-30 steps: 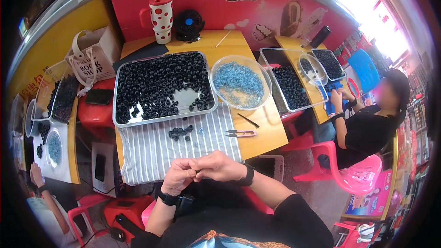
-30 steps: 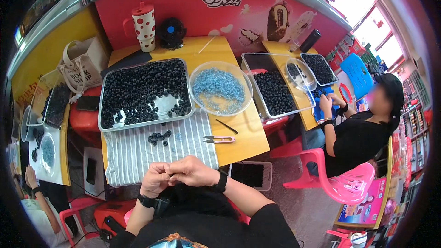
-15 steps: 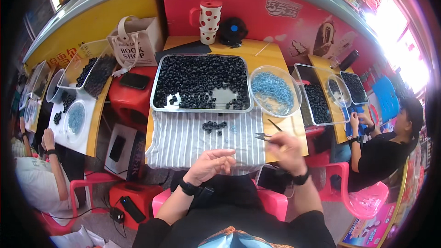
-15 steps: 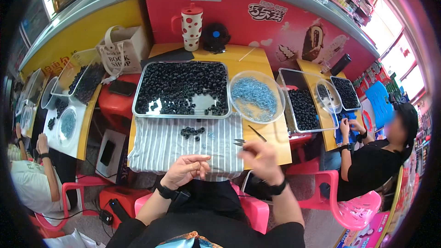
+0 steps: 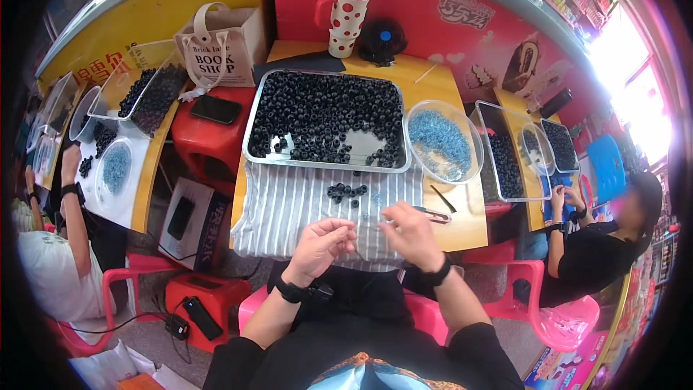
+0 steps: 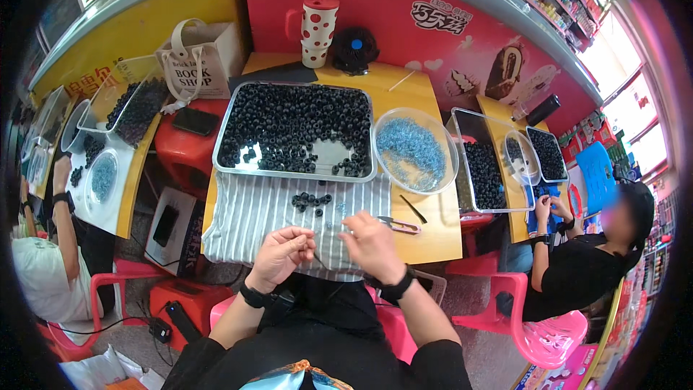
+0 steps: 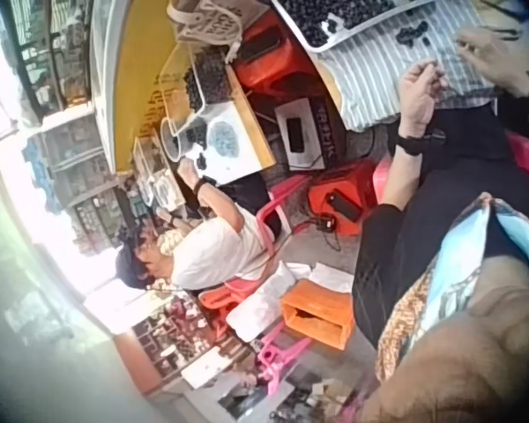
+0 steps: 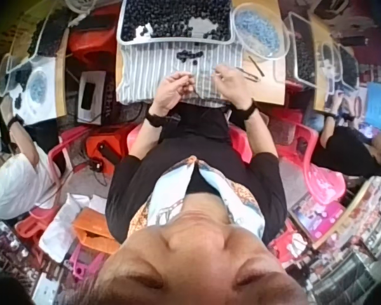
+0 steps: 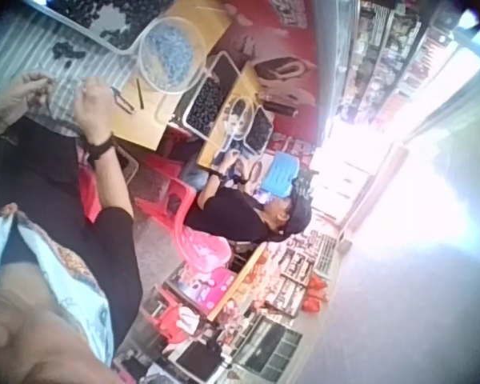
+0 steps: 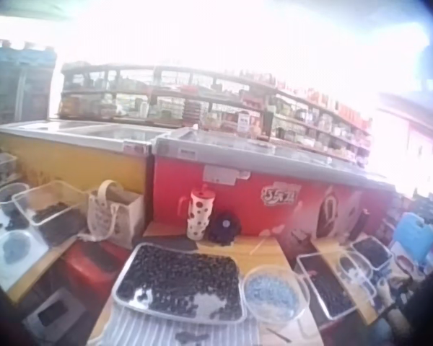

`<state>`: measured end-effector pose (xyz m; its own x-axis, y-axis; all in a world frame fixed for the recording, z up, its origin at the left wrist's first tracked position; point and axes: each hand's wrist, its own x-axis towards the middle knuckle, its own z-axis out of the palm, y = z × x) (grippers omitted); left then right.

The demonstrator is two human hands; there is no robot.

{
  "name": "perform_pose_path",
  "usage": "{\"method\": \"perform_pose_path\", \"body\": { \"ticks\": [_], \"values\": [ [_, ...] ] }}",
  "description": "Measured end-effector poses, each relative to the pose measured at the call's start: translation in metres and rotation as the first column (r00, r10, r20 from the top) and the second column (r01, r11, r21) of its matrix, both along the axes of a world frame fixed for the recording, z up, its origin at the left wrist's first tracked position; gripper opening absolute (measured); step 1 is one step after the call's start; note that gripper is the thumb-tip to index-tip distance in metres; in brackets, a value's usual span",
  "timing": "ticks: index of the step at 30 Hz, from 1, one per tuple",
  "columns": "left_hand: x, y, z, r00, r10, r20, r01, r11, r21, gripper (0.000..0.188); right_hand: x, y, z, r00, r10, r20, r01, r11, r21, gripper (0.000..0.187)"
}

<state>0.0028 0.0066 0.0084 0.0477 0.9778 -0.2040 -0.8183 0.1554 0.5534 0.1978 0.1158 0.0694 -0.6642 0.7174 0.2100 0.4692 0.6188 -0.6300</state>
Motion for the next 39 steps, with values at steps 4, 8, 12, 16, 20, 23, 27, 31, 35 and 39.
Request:
{"method": "perform_pose_path", "body": {
  "ticks": [4, 8, 12, 16, 20, 23, 27, 31, 35, 39],
  "values": [
    [0.002, -0.002, 0.0, 0.999, 0.022, -0.034, -0.022, 1.0, -0.014, 0.019, -0.03, -0.01, -0.01, 0.982, -0.048, 0.185, 0.031, 0.995, 0.091, 0.018],
    [0.007, 0.001, 0.004, 0.997, 0.038, -0.065, -0.041, 0.998, -0.049, 0.02, -0.035, -0.008, -0.018, 0.972, -0.041, 0.23, 0.016, 0.993, 0.113, 0.016],
    [0.012, 0.003, 0.005, 0.968, 0.041, -0.247, -0.064, 0.994, -0.086, 0.022, -0.027, -0.013, -0.014, 0.998, 0.037, 0.044, -0.039, 0.999, 0.038, 0.014],
    [0.017, 0.009, 0.011, 0.927, 0.025, -0.375, -0.032, 0.999, -0.014, 0.021, -0.023, -0.019, -0.005, 0.976, 0.12, -0.183, -0.133, 0.989, -0.065, 0.013],
    [0.017, 0.012, 0.012, 0.917, -0.027, -0.397, 0.028, 1.0, -0.004, 0.017, -0.021, -0.017, -0.002, 0.963, 0.163, -0.216, -0.167, 0.986, 0.001, 0.013],
    [0.015, 0.013, 0.011, 0.908, -0.064, -0.414, 0.069, 0.998, -0.004, 0.016, -0.018, -0.018, -0.001, 0.958, 0.146, -0.249, -0.174, 0.98, -0.098, 0.015],
    [0.016, 0.015, 0.014, 0.92, -0.024, -0.391, 0.034, 0.999, 0.018, 0.014, -0.016, -0.019, -0.003, 0.932, 0.077, -0.355, -0.162, 0.963, -0.217, 0.016],
    [0.022, 0.013, 0.014, 0.94, 0.049, -0.338, -0.041, 0.999, 0.031, 0.012, -0.013, -0.026, -0.012, 0.863, -0.057, -0.502, -0.155, 0.916, -0.37, 0.014],
    [0.028, 0.014, 0.018, 0.945, 0.089, -0.315, -0.097, 0.995, -0.007, 0.011, -0.012, -0.031, -0.023, 0.81, -0.177, -0.56, -0.105, 0.895, -0.434, 0.012],
    [0.032, 0.015, 0.017, 0.929, 0.13, -0.346, -0.134, 0.991, 0.011, 0.01, -0.013, -0.029, -0.023, 0.823, -0.149, -0.549, -0.073, 0.93, -0.361, 0.012]
  ]
}}
